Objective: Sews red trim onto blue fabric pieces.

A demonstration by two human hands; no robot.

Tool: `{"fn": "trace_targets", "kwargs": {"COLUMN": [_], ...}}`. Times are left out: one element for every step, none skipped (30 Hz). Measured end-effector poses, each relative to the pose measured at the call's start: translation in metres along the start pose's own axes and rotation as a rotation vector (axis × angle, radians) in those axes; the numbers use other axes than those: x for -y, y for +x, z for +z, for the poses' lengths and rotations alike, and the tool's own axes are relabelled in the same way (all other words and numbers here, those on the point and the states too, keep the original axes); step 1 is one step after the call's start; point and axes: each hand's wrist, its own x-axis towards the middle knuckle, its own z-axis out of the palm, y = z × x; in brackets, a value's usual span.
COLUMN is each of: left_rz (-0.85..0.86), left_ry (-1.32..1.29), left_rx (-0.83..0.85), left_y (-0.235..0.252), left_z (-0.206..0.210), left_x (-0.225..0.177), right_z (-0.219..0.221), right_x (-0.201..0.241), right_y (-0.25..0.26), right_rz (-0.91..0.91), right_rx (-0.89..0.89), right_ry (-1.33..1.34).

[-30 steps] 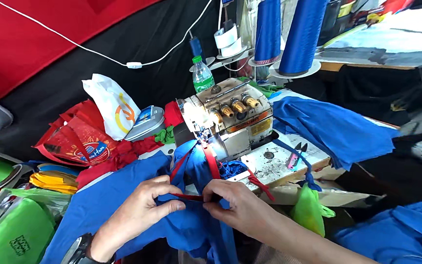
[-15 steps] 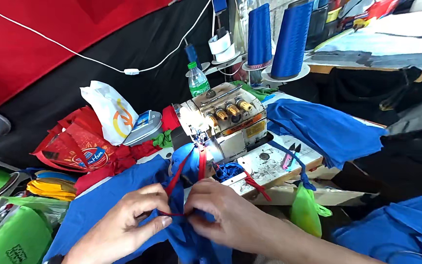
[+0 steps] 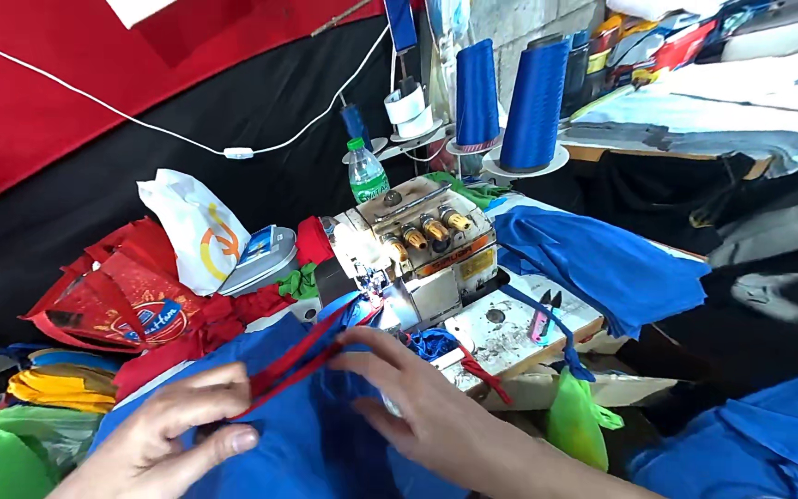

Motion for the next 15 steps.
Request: {"fn": "trace_targets", "kwargs": {"left_rz": [-0.022, -0.041, -0.062, -0.084, -0.108, -0.136, -0.164, -0.179, -0.176, -0.165, -0.149, -0.139, -0.141, -0.156, -0.17], "left_ry": [0.066, 0.117, 0.143, 0.143, 0.125, 0.098, 0.065, 0.039, 0.022, 0.006, -0.002, -0.003, 0.006, 0.031, 0.061], "left_rx": [-0.027, -0.058, -0.084, -0.104, -0.12, -0.136, -0.149, -0.157, -0.164, -0.156, -0.153, -0.146, -0.14, -0.152, -0.151], "left_y": [-0.001, -0.001, 0.001, 0.005, 0.011, 0.018, 0.026, 0.034, 0.042, 0.051, 0.057, 0.061, 0.063, 0.06, 0.055], "left_z": [-0.01, -0.02, -0.028, -0.034, -0.039, -0.044, -0.049, -0.054, -0.059, -0.063, -0.065, -0.066, -0.065, -0.063, -0.06], "left_x": [0.005, 0.01, 0.016, 0.019, 0.021, 0.021, 0.02, 0.018, 0.017, 0.017, 0.015, 0.013, 0.011, 0.009, 0.009], "right_z": [-0.004, -0.009, -0.012, -0.011, -0.003, 0.005, 0.013, 0.023, 0.033, 0.045, 0.056, 0.066, 0.074, 0.079, 0.082], "right_x": [-0.007, -0.013, -0.015, -0.017, -0.018, -0.015, -0.009, -0.004, 0.0, 0.0, -0.002, -0.006, -0.01, -0.013, -0.015], "right_y": [-0.005, -0.007, -0.005, 0.0, 0.007, 0.019, 0.037, 0.057, 0.077, 0.095, 0.11, 0.122, 0.128, 0.128, 0.119], "right_rz": [0.079, 0.172, 0.272, 0.313, 0.301, 0.298, 0.293, 0.28, 0.255, 0.222, 0.207, 0.22, 0.249, 0.26, 0.223], "right_rx": [0.067, 0.219, 0.446, 0.648, 0.773, 0.882, 0.969, 1.028, 1.034, 0.971, 0.877, 0.77, 0.688, 0.657, 0.65], "right_ry": [-0.077, -0.128, -0.147, -0.146, -0.129, -0.107, -0.102, -0.107, -0.093, -0.043, 0.028, 0.104, 0.142, 0.124, 0.082]}}
